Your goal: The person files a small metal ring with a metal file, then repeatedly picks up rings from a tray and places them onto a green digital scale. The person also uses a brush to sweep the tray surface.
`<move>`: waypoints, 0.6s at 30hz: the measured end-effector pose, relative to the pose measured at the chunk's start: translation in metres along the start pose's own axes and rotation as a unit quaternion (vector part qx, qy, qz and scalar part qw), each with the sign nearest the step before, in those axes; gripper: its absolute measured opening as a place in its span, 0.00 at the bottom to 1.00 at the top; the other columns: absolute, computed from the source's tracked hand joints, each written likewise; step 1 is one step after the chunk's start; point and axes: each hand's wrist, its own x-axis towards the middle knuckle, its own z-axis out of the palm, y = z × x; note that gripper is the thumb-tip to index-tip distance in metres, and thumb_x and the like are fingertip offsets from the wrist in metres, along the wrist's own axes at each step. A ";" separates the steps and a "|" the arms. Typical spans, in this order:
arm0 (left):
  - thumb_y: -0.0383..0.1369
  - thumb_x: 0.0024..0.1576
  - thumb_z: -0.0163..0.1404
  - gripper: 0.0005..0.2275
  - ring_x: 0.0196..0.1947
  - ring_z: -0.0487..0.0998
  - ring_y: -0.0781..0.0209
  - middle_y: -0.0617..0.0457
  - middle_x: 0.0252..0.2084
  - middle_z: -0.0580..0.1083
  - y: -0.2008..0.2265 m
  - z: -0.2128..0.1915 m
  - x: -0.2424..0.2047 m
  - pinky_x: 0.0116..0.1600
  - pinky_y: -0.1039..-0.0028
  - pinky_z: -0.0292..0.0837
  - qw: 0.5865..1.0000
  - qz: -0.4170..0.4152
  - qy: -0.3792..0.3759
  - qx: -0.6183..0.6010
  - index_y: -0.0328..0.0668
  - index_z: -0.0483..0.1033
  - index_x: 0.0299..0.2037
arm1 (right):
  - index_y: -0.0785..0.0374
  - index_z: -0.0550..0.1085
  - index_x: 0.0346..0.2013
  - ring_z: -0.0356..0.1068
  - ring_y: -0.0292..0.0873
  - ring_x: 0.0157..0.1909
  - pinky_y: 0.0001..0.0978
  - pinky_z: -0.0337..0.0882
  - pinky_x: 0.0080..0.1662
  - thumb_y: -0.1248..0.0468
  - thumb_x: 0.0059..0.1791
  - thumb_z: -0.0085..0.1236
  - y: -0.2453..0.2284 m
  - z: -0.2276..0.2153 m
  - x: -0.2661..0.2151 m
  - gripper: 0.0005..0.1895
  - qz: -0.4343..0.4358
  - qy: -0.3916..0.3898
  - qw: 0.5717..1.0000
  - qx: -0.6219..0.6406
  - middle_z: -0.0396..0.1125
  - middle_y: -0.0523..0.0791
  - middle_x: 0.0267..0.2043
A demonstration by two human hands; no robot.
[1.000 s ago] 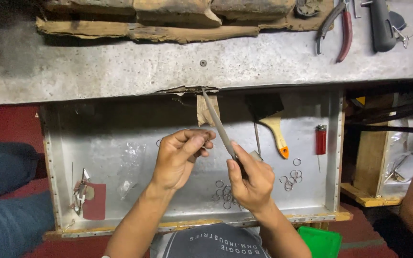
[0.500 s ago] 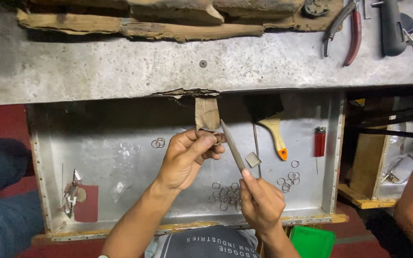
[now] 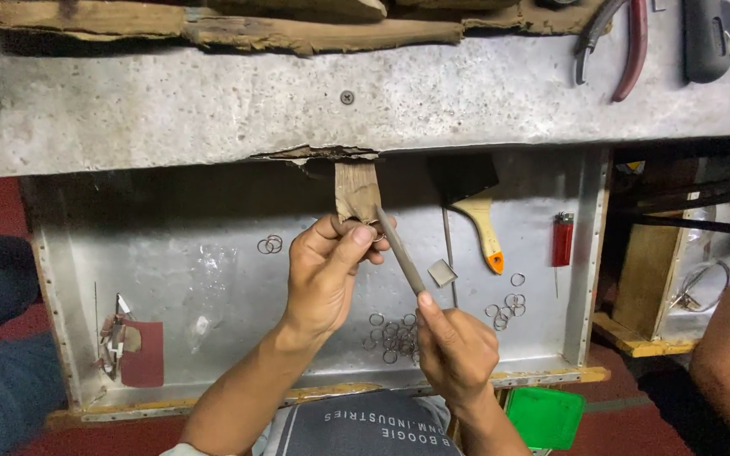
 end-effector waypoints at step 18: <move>0.23 0.65 0.51 0.03 0.57 0.80 0.46 0.40 0.51 0.78 -0.012 -0.002 0.012 0.64 0.61 0.77 0.986 -0.002 -0.122 -0.114 0.38 0.78 0.44 | 0.66 0.73 0.58 0.44 0.39 0.22 0.33 0.52 0.27 0.79 0.53 0.57 0.010 0.005 0.008 0.19 -0.021 -0.008 0.999 -0.028 0.47 0.40 0.22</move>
